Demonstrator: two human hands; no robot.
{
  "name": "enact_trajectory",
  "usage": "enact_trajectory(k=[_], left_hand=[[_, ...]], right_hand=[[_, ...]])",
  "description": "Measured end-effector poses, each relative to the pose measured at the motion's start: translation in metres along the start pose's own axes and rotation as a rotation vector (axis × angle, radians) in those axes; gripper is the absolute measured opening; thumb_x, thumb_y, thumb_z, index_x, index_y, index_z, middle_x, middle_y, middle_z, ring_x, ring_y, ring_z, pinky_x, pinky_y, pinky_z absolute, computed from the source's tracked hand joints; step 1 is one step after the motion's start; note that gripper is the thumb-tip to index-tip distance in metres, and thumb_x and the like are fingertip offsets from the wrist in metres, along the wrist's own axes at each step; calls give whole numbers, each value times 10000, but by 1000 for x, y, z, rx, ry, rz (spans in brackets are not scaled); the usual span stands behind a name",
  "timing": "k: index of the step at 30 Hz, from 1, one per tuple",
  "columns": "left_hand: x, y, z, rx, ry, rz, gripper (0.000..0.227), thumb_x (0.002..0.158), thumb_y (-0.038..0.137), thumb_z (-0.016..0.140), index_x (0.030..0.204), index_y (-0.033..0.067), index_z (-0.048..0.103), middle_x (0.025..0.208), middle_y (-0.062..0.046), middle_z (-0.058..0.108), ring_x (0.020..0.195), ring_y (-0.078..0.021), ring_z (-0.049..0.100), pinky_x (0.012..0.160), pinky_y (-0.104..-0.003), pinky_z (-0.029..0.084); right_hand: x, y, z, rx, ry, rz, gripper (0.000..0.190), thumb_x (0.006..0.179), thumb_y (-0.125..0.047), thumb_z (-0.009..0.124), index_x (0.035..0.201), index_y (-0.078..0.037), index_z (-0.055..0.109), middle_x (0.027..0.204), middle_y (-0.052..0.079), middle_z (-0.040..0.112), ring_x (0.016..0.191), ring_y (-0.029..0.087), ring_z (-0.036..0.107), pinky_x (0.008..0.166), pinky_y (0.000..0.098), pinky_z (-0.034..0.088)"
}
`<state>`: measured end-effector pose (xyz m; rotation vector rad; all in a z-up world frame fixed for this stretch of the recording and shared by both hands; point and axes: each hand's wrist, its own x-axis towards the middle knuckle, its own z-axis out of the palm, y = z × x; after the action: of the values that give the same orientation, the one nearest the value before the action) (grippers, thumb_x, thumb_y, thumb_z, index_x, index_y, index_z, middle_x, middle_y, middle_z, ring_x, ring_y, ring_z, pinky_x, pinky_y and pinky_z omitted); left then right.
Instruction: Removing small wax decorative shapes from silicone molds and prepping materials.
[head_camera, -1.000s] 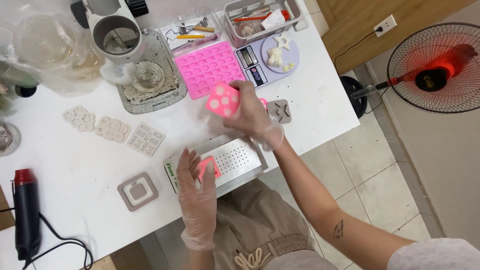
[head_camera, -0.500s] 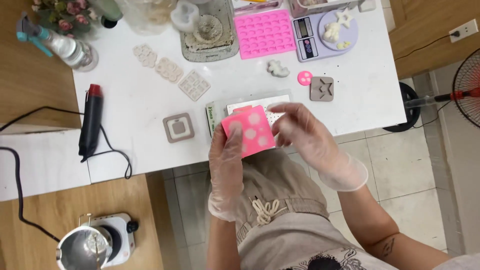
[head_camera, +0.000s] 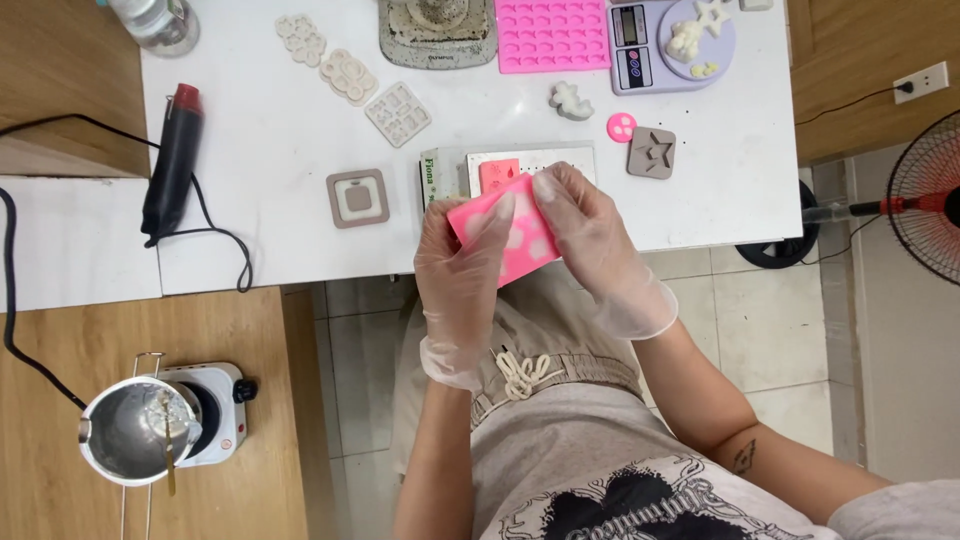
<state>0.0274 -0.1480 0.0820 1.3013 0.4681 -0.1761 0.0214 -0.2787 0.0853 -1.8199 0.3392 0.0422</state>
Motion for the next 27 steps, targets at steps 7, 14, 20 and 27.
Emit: enact_trajectory(k=[7,14,20,27], left_hand=[[-5,9,1,-93,-54,-76,274,791,249,873,981,177,689,820,-13,708,802,-58,641,774,-285,603],[-2,3,-2,-113,-47,-149,252,777,250,890,900,154,693,789,-63,745,744,-74,670,736,-311,622],[-3,5,2,-168,-37,-182,202,798,253,870,827,168,688,758,-52,754,719,-79,704,725,-295,631],[-8,11,4,-157,-39,-136,167,846,251,831,787,179,692,725,-29,745,715,-49,695,740,-263,616]], right_hand=[[-6,-10,6,84,28,28,311,1075,-363,506,887,-141,614,638,-6,503,644,87,479,597,211,401],[-11,-19,11,152,-50,-46,363,1090,-375,501,791,-177,556,621,-23,501,661,54,466,665,199,417],[-20,-27,11,249,-44,-53,371,1094,-402,478,792,-191,522,636,-45,477,677,35,472,700,196,449],[-21,-34,11,375,-50,-58,356,1084,-381,502,789,-184,524,648,-19,523,689,39,528,749,214,506]])
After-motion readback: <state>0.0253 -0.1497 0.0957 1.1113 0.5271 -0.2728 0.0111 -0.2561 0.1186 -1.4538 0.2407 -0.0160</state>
